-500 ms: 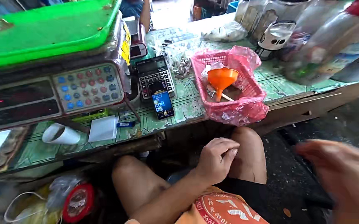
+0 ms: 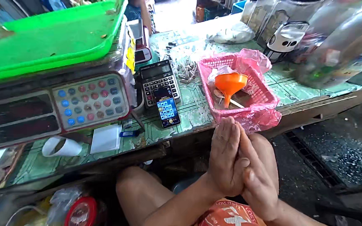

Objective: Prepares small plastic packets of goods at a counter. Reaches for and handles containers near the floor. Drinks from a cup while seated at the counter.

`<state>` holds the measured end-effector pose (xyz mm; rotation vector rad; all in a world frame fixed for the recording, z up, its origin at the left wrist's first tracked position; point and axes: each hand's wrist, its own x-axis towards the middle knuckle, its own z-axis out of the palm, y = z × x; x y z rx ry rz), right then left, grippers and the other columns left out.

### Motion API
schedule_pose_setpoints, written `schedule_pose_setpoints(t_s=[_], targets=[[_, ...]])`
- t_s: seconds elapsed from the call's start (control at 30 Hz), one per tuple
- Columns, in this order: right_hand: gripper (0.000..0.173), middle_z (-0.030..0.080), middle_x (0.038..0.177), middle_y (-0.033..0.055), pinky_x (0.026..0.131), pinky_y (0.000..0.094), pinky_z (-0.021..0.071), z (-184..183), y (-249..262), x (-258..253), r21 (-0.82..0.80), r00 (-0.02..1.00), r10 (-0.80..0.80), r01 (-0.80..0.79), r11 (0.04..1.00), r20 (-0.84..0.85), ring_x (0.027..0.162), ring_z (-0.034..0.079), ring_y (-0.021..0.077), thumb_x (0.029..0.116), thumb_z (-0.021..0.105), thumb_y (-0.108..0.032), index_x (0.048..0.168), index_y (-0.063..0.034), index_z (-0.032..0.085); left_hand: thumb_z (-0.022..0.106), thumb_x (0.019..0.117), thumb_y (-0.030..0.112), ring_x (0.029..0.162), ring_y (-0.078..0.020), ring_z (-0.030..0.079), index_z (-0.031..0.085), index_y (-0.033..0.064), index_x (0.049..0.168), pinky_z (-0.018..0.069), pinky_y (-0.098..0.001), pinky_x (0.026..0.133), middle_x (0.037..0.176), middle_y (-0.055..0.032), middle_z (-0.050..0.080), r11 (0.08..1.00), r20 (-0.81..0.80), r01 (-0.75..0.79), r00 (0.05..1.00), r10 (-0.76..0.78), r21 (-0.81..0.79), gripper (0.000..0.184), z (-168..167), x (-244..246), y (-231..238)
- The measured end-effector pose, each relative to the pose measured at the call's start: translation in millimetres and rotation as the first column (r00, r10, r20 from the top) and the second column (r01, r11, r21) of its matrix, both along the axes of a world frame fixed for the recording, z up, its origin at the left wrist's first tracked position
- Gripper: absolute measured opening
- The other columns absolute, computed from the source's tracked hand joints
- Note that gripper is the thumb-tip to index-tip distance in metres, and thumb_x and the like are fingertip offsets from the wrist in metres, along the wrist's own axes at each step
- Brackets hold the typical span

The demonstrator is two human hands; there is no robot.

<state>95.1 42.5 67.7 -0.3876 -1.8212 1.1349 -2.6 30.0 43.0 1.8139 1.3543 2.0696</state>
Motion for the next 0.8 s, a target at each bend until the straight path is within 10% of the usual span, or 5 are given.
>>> schedule_pose_setpoints(t_s=[0.13,0.4,0.5,0.67,0.8], targets=[[0.091,0.032,0.166,0.0154,0.128,0.0416,0.0280,-15.6,0.3,0.6,-0.055,0.982,0.184,-0.187,0.981,-0.047,0.153,0.032,0.0203,0.1023,0.038,-0.068,0.161,0.0005,0.027,0.025,0.1100,0.051,0.158,-0.0322,0.016,0.027,-0.0075,0.158,0.0144,-0.0483,0.130,0.167,-0.0269,0.022,0.990,0.156,0.136,0.979,-0.130,-0.027,0.076,-1.4,-11.6,17.4],[0.059,0.052,0.151,0.0176,0.118,0.0507,0.0433,-5.1,91.3,36.3,0.104,0.990,-0.124,0.117,0.988,0.065,0.142,0.048,0.0306,0.1023,0.059,-0.045,0.142,-0.0015,0.058,0.062,0.1015,0.019,0.099,-0.0149,0.072,0.077,0.0043,0.097,0.0598,-0.0332,0.091,0.099,-0.0071,0.076,0.976,-0.240,-0.138,0.966,0.096,-0.165,0.021,-2.3,-57.5,18.9],[0.043,0.061,0.139,0.0166,0.108,0.0446,0.0521,-4.5,116.9,47.9,0.098,0.962,-0.271,0.267,0.959,0.029,0.130,0.059,0.0277,0.0996,0.063,-0.026,0.133,0.0018,0.063,0.064,0.1004,0.024,0.086,-0.0126,0.071,0.075,0.0065,0.087,0.0593,-0.0323,0.082,0.086,-0.0042,0.074,0.943,-0.395,-0.236,0.910,0.129,-0.235,0.025,24.2,-94.1,51.2],[0.038,0.065,0.131,0.0148,0.098,0.0386,0.0579,-14.8,117.1,47.4,0.056,0.966,-0.258,0.258,0.965,0.005,0.118,0.065,0.0242,0.0989,0.064,-0.020,0.130,0.0019,0.065,0.072,0.0937,0.019,0.115,-0.0265,0.064,0.076,0.0100,0.119,0.0516,-0.0478,0.101,0.116,-0.0082,0.071,0.710,-0.643,-0.296,0.712,-0.281,-0.639,0.027,62.8,-107.8,125.3],[0.036,0.067,0.125,0.0127,0.092,0.0351,0.0603,-20.3,104.2,45.9,-0.013,0.977,-0.214,0.214,0.977,0.010,0.110,0.067,0.0220,0.1003,0.064,-0.023,0.127,0.0011,0.066,0.072,0.0912,0.022,0.119,-0.0294,0.060,0.079,0.0169,0.097,0.0345,-0.0610,0.113,0.108,-0.0046,0.073,0.575,-0.716,-0.435,0.507,-0.479,-0.693,0.011,60.8,-95.4,165.4]])
